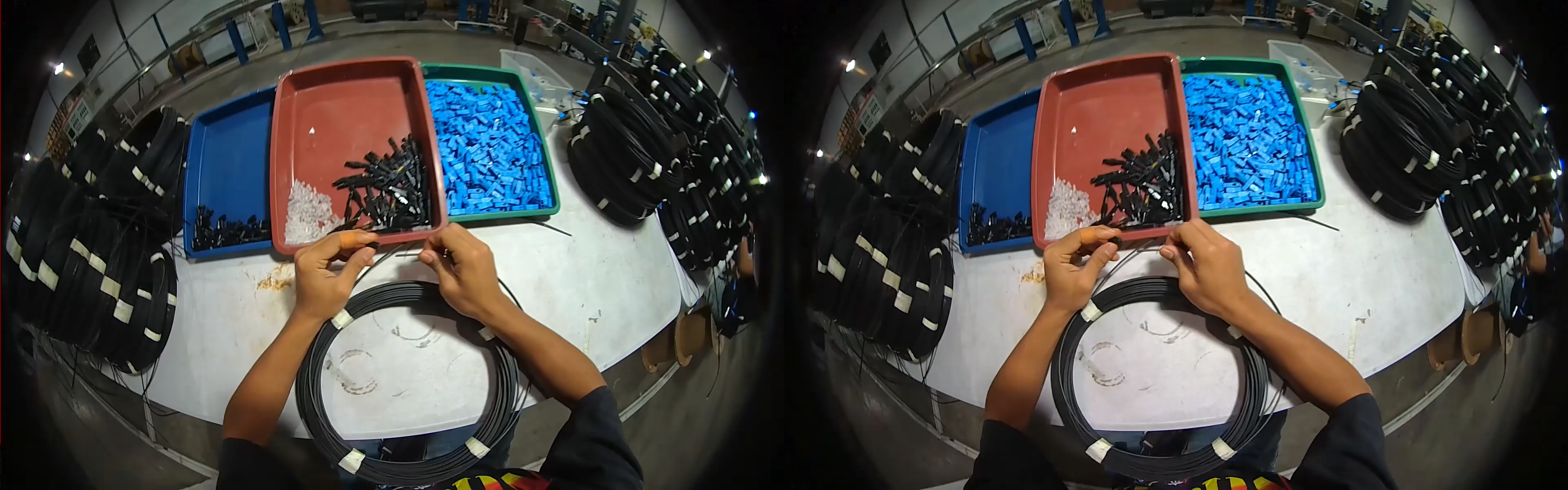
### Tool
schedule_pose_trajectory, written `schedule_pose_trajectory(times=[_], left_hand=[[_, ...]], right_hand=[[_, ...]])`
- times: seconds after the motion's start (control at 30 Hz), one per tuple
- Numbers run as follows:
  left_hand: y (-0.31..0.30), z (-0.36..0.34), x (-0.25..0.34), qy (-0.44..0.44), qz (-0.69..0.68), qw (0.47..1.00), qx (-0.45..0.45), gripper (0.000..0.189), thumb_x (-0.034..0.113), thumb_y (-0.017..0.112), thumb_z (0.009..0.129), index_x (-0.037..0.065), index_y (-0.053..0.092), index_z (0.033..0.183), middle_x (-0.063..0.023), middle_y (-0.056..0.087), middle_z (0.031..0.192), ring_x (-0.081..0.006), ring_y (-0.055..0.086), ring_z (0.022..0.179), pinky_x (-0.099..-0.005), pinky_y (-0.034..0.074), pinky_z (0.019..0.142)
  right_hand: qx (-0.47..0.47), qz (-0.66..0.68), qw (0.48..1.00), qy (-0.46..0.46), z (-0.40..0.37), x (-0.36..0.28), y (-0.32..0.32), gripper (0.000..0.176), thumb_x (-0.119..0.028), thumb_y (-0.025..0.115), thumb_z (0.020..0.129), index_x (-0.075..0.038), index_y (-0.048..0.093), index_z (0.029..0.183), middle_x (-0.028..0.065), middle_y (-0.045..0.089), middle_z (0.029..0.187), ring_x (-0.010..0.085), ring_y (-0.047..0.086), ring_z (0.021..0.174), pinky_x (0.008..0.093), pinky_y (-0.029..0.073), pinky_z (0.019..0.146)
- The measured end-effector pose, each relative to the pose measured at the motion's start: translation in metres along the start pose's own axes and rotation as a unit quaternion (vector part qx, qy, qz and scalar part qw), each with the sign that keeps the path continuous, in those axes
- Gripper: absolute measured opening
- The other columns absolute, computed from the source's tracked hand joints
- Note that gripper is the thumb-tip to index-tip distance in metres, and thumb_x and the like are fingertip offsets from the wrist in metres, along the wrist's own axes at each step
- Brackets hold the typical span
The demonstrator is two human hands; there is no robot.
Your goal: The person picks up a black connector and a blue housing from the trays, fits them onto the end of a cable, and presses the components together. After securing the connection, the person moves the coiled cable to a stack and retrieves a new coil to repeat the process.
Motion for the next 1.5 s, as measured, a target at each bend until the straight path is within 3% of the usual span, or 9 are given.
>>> schedule_pose_trajectory(times=[0.17,0.2,0.23,0.73,0.97,1.1,1.2,1.43,1.5], left_hand=[[0.002,-0.004,0.000,0.029,-0.054,0.998,-0.001,0.017,-0.005,0.073,0.091,-0.005,0.071,0.108,-0.0154,0.075,0.107,-0.0171,0.072,0.087,-0.0296,0.060,0.078],[0.001,-0.002,0.008,0.117,-0.001,0.993,0.007,0.018,-0.005,0.077,0.087,-0.004,0.073,0.105,-0.0157,0.076,0.105,-0.0174,0.072,0.087,-0.0291,0.058,0.078],[0.002,-0.003,0.012,0.075,-0.009,0.997,0.001,0.017,-0.004,0.080,0.084,-0.003,0.074,0.100,-0.0162,0.077,0.103,-0.0168,0.071,0.086,-0.0278,0.057,0.075],[0.007,-0.001,0.021,0.125,0.025,0.991,-0.036,0.018,-0.003,0.083,0.079,0.000,0.079,0.096,-0.0123,0.079,0.095,-0.0150,0.074,0.074,-0.0240,0.056,0.060],[0.011,-0.001,0.020,0.141,0.017,0.987,-0.073,0.018,-0.005,0.084,0.077,-0.002,0.079,0.094,-0.0152,0.079,0.096,-0.0217,0.078,0.086,-0.0288,0.062,0.076],[0.015,-0.001,0.020,0.196,0.015,0.974,-0.112,0.021,-0.004,0.086,0.075,0.000,0.079,0.095,-0.0152,0.079,0.096,-0.0194,0.077,0.082,-0.0287,0.062,0.071],[0.013,-0.001,0.023,0.088,0.019,0.992,-0.085,0.024,0.000,0.087,0.075,0.000,0.078,0.097,-0.0128,0.079,0.096,-0.0179,0.074,0.072,-0.0263,0.057,0.060],[0.012,0.000,0.023,0.172,0.059,0.981,-0.067,0.016,-0.002,0.083,0.078,0.000,0.078,0.092,-0.0117,0.078,0.088,-0.0170,0.073,0.069,-0.0258,0.055,0.058],[0.011,-0.001,0.026,0.127,0.060,0.987,-0.072,0.013,-0.002,0.083,0.078,0.000,0.078,0.090,-0.0113,0.077,0.086,-0.0171,0.073,0.069,-0.0262,0.056,0.058]], right_hand=[[-0.045,-0.004,0.999,-0.029,0.002,-0.004,0.002,0.014,-0.011,0.073,0.091,-0.004,0.062,0.091,0.0111,0.063,0.082,0.0325,0.063,0.069,0.0403,0.048,0.060],[-0.037,-0.005,0.998,-0.043,0.001,-0.005,0.001,0.014,-0.011,0.073,0.091,-0.004,0.061,0.090,0.0109,0.062,0.080,0.0317,0.062,0.067,0.0396,0.047,0.059],[-0.031,-0.006,0.998,-0.057,0.000,-0.007,0.000,0.014,-0.011,0.072,0.091,-0.003,0.061,0.089,0.0106,0.062,0.079,0.0308,0.061,0.065,0.0389,0.046,0.057],[-0.048,0.035,0.998,-0.036,0.000,-0.007,-0.003,0.014,-0.013,0.069,0.094,-0.003,0.062,0.087,0.0109,0.060,0.076,0.0263,0.057,0.060,0.0360,0.043,0.055],[-0.064,0.025,0.997,-0.032,-0.002,-0.002,0.001,0.015,-0.015,0.073,0.091,-0.004,0.064,0.087,0.0096,0.062,0.076,0.0273,0.059,0.059,0.0363,0.045,0.055],[-0.060,0.006,0.996,-0.069,-0.001,-0.009,0.001,0.014,-0.010,0.077,0.086,-0.004,0.065,0.086,0.0093,0.061,0.075,0.0277,0.061,0.060,0.0373,0.047,0.054],[-0.052,0.007,0.997,-0.060,-0.001,-0.010,0.000,0.014,-0.006,0.079,0.084,-0.003,0.065,0.085,0.0096,0.060,0.076,0.0278,0.062,0.061,0.0377,0.047,0.054],[-0.056,0.017,0.997,-0.042,0.002,-0.010,0.001,0.013,-0.003,0.077,0.086,-0.002,0.064,0.086,0.0107,0.060,0.079,0.0293,0.062,0.061,0.0390,0.048,0.055],[-0.094,0.008,0.993,-0.065,0.001,-0.011,0.007,0.013,-0.005,0.077,0.086,-0.002,0.064,0.089,0.0105,0.058,0.079,0.0296,0.062,0.061,0.0393,0.048,0.055]])
Point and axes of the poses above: each hand's wrist, its own z-axis towards the middle knuckle, its own y-axis out of the palm, x = y × z, the point moved 5 cm from there along z, towards the middle knuckle
